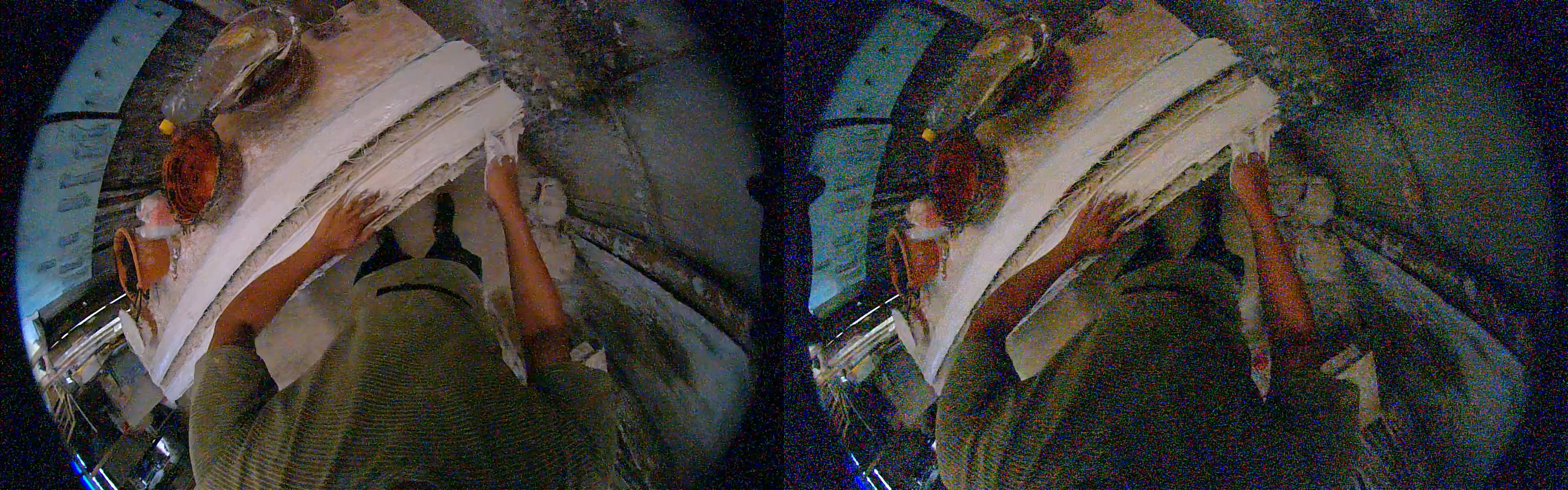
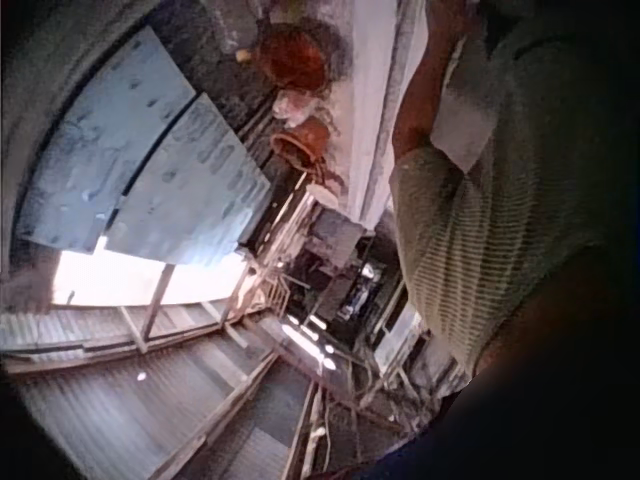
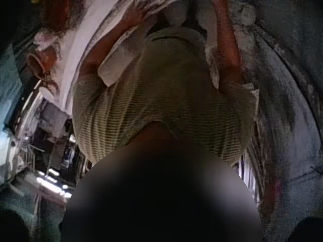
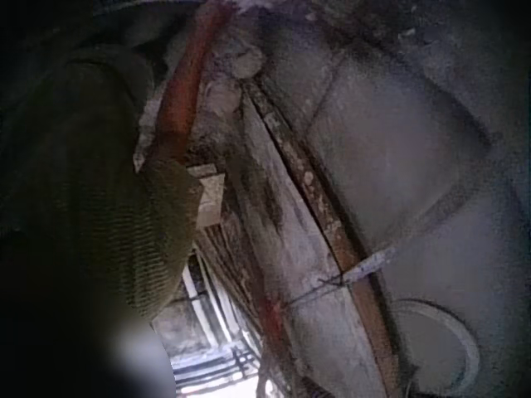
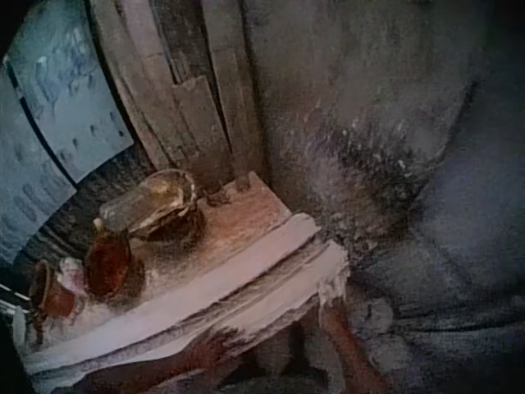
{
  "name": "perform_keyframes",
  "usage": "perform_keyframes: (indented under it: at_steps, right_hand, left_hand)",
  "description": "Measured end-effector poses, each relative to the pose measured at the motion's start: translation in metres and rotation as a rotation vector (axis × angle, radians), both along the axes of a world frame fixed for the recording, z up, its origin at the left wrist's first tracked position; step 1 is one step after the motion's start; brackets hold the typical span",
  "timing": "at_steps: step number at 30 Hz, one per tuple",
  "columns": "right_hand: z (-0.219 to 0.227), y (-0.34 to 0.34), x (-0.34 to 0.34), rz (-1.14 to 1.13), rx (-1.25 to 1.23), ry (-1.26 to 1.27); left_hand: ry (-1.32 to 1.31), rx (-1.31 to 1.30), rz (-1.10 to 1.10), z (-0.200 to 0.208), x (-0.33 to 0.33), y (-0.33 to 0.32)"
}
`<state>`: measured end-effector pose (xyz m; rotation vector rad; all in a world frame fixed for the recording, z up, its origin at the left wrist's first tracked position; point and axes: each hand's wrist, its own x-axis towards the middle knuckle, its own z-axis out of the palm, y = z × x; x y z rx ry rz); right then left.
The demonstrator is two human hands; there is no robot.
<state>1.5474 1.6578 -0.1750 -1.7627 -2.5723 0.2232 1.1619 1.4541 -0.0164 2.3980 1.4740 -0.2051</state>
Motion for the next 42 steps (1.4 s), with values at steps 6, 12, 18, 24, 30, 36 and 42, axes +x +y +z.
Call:
perform_keyframes:
  at_steps: [6, 12, 18, 24, 30, 36, 42]
  right_hand:
    - [0.006, -0.042, -0.009, -0.260, -0.056, 0.340]
    - [0.108, -0.104, -0.073, -0.042, 0.021, 0.152]
    - [0.163, -0.105, -0.124, 0.003, 0.131, 0.218]
    - [0.190, -0.095, -0.128, -0.043, -0.421, 0.032]
    - [0.176, -0.093, -0.129, -0.088, -0.378, 0.164]
    - [0.111, -0.061, -0.124, -0.047, -0.156, 0.026]
    - [0.109, -0.008, -0.083, 0.116, -0.340, -0.248]
  left_hand:
    - [-0.076, 0.106, -0.007, -0.012, 0.044, 0.060]
    - [-0.114, 0.230, -0.060, -0.029, 0.081, 0.114]
    - [-0.093, 0.135, -0.006, -0.025, 0.081, 0.113]
    - [-0.075, 0.185, -0.033, -0.031, 0.083, 0.115]
    - [-0.070, 0.154, -0.021, -0.035, 0.079, 0.117]
    - [-0.108, 0.108, -0.056, -0.021, 0.084, 0.125]
    - [-0.183, 0.169, -0.023, -0.024, 0.111, 0.160]
